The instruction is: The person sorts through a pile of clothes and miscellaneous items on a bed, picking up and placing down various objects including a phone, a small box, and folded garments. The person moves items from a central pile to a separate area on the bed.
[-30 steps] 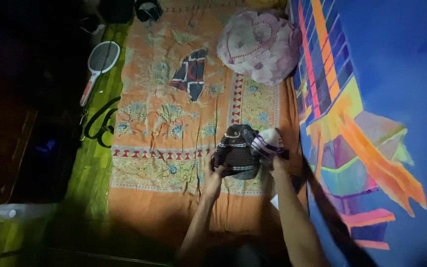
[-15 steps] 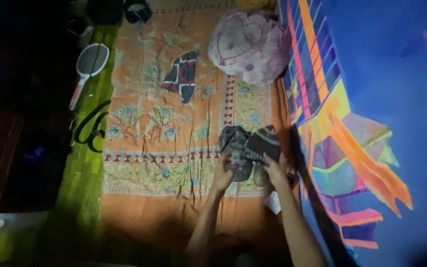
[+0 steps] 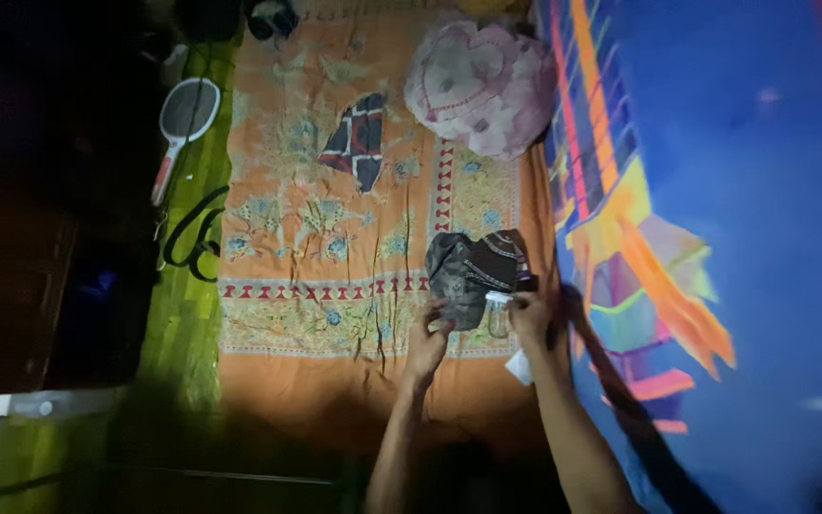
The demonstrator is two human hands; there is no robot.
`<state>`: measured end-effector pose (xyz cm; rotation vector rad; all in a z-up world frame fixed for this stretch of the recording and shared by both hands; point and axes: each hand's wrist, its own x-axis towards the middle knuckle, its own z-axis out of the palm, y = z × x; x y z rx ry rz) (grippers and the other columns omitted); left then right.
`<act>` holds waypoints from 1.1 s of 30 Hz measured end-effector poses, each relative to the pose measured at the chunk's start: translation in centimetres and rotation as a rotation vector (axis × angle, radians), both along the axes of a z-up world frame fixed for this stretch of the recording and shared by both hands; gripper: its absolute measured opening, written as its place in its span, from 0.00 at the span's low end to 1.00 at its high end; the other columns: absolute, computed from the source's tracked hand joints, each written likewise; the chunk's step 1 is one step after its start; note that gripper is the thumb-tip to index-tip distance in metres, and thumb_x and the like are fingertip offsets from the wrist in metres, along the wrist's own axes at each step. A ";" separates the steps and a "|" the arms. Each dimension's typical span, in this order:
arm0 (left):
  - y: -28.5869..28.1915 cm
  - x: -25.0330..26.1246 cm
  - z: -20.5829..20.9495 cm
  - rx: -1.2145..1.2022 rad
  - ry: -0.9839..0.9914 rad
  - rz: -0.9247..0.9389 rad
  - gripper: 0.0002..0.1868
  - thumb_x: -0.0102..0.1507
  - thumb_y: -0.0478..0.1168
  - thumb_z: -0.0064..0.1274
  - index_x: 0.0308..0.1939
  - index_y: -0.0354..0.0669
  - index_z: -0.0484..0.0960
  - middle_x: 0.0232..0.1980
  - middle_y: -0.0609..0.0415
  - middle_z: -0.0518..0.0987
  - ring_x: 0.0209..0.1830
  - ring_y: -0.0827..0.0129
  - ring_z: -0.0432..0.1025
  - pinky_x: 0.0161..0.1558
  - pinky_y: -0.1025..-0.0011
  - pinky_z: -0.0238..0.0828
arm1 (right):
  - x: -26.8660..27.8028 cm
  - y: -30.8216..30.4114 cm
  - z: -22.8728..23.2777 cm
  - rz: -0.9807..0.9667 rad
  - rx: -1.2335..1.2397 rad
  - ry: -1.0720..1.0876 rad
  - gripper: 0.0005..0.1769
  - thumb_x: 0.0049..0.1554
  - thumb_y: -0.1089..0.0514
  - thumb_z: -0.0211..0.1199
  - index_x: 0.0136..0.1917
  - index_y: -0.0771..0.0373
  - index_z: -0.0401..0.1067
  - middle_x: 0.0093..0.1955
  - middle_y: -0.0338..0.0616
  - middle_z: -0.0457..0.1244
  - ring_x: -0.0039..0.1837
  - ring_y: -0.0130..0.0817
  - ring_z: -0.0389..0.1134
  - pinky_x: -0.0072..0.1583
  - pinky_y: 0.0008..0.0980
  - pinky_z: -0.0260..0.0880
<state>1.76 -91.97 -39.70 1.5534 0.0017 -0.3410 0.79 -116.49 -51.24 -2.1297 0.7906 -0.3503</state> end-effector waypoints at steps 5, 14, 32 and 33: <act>-0.1 -2.3 8.7 -0.049 0.006 -0.012 0.25 0.61 0.30 0.48 0.64 0.38 0.76 0.61 0.47 0.79 0.60 0.59 0.74 0.59 0.66 0.72 | -3.4 1.5 6.1 0.051 -0.024 -0.209 0.09 0.50 0.56 0.70 0.45 0.60 0.80 0.36 0.44 0.68 0.41 0.40 0.68 0.47 0.37 0.67; 3.3 -9.2 23.1 -0.132 -0.008 -0.057 0.23 0.63 0.34 0.53 0.63 0.37 0.72 0.61 0.47 0.77 0.56 0.60 0.76 0.57 0.65 0.73 | -13.8 9.8 18.7 0.128 -0.209 -0.449 0.09 0.53 0.57 0.68 0.48 0.58 0.74 0.39 0.45 0.69 0.44 0.41 0.72 0.47 0.34 0.70; 14.2 -20.3 45.8 0.208 -0.271 -0.134 0.23 0.61 0.44 0.58 0.58 0.40 0.79 0.54 0.45 0.81 0.54 0.59 0.78 0.50 0.65 0.76 | -35.7 25.8 43.7 0.231 0.408 -0.285 0.14 0.53 0.63 0.65 0.53 0.62 0.71 0.43 0.43 0.68 0.45 0.36 0.70 0.49 0.32 0.71; 15.1 -21.0 46.7 0.214 -0.328 -0.113 0.22 0.60 0.44 0.58 0.57 0.39 0.78 0.56 0.45 0.79 0.56 0.59 0.75 0.48 0.65 0.76 | -36.5 26.5 44.2 0.251 0.413 -0.291 0.14 0.53 0.63 0.65 0.53 0.62 0.71 0.43 0.42 0.68 0.45 0.35 0.70 0.49 0.32 0.71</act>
